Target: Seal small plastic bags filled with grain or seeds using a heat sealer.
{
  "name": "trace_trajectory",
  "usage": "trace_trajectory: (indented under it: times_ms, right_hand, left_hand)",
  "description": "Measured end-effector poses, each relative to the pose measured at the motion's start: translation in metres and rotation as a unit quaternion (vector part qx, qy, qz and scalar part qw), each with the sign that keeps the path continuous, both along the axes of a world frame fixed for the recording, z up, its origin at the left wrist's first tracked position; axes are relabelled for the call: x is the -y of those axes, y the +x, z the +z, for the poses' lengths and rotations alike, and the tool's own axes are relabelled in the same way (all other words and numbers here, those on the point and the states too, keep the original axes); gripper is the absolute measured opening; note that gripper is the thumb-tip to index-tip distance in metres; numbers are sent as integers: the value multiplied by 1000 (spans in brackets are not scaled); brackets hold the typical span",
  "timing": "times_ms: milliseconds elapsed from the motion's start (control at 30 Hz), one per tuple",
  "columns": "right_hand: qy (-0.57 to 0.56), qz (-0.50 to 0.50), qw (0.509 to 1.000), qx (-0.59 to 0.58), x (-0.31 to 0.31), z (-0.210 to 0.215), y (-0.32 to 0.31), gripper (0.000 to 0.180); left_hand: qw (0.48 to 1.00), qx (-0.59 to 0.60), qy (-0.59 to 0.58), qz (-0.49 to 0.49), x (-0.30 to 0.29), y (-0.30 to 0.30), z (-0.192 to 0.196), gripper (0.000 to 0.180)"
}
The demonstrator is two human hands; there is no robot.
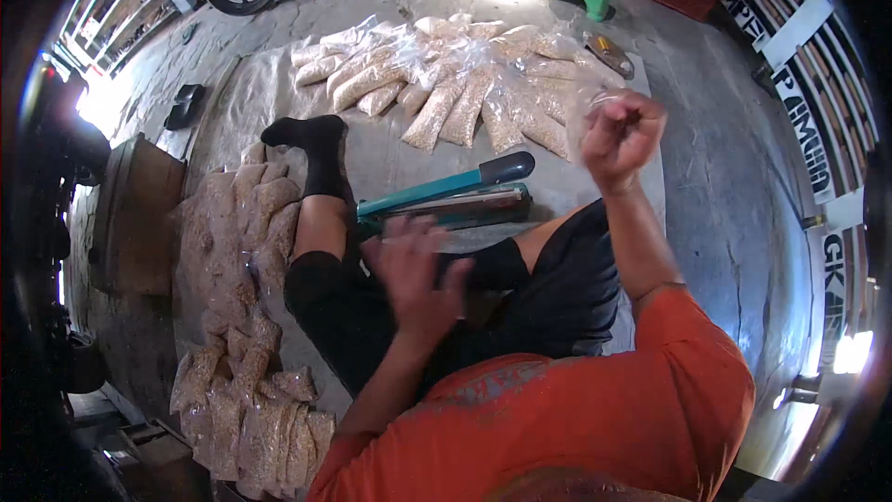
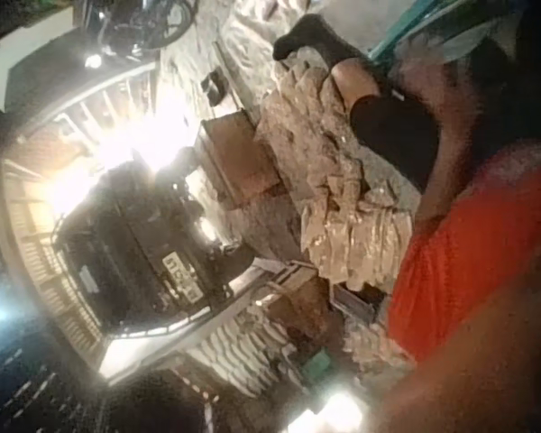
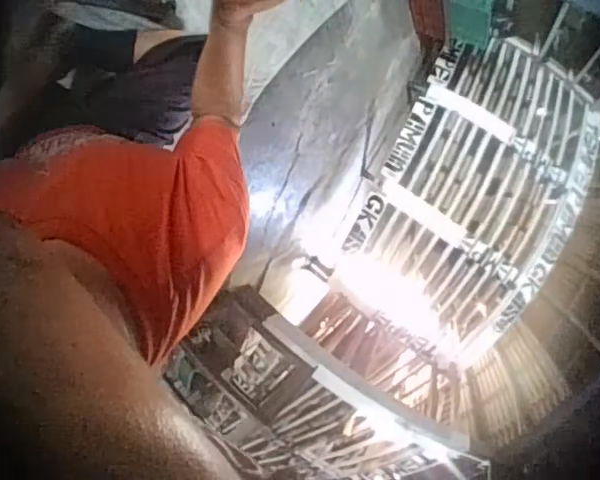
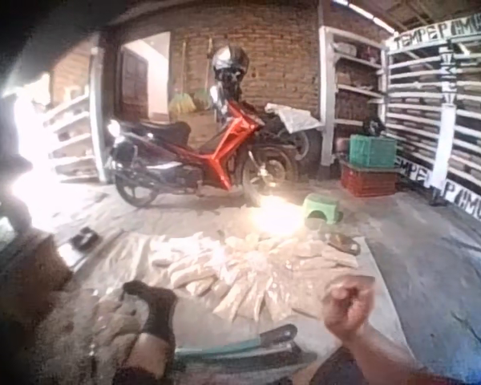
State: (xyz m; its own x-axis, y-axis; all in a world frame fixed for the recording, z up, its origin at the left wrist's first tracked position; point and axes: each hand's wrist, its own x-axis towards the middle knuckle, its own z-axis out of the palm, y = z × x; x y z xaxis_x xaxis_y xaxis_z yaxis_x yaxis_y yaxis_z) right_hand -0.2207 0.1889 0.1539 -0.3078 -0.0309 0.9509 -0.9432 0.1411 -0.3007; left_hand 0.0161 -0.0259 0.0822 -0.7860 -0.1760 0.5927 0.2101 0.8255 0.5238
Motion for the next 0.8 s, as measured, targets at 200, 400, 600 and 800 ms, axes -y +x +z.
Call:
trace_trajectory:
  times_ms: [200,400,600,800]
  right_hand:
    - [-5,55,988,147,27,-69,118,11]
    - [120,220,837,486,10,-127,208,18]
    - [170,300,747,569,9,-100,196,15]
    - [90,281,737,608,-4,-104,195,4]
  left_hand:
    - [970,110,201,-84,-61,-5,-13,55]
    - [893,237,379,-59,-25,58,-65,31]
    - [922,117,358,-87,-25,77,-39,12]
    - [949,59,309,-4,-27,74,-32,16]
